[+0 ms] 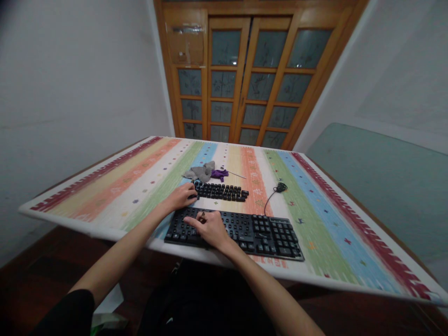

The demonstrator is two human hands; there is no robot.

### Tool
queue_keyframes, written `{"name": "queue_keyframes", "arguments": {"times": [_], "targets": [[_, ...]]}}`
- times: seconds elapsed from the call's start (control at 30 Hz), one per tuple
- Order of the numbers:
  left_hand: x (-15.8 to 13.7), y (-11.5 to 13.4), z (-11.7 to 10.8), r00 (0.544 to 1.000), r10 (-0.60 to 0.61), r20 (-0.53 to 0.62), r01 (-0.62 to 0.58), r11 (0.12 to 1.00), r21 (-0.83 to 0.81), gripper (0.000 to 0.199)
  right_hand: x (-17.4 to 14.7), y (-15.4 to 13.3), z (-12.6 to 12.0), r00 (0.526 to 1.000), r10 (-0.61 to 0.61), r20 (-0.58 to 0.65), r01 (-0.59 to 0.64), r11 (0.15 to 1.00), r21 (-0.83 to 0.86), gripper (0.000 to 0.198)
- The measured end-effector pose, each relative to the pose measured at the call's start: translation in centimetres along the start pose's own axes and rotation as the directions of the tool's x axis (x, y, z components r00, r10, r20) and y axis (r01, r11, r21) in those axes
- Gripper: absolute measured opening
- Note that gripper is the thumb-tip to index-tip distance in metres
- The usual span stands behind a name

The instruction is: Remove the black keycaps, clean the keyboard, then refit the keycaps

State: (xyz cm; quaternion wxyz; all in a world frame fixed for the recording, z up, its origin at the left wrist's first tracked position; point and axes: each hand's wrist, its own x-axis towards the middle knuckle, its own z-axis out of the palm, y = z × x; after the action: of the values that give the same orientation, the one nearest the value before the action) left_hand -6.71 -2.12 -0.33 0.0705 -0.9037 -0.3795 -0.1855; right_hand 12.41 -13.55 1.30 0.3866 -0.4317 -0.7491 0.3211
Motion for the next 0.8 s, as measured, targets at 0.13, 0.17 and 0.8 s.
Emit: {"name": "queue_keyframes", "arguments": {"times": [0.13,0.17,0.8], "targets": [[0.01,-0.21,0.27,1.000,0.006,-0.001,-0.006,1.000,0.021,0.008,-0.16,0.01,0.32,0.996,-0.075,-0.037,0.073,0.996,-0.051,0.056],[0.03,-0.23,0.34,1.000,0.005,-0.003,-0.005,1.000,0.023,0.009,-0.18,0.01,0.39,0.994,-0.100,-0.044,0.097,0.993,-0.068,0.058],[-0.26,-0.53,0.41,1.000,0.012,-0.009,-0.012,1.000,-0.019,0.012,0.40,0.25,0.13,0.991,0.134,-0.014,-0.133,0.989,0.068,0.056]]}}
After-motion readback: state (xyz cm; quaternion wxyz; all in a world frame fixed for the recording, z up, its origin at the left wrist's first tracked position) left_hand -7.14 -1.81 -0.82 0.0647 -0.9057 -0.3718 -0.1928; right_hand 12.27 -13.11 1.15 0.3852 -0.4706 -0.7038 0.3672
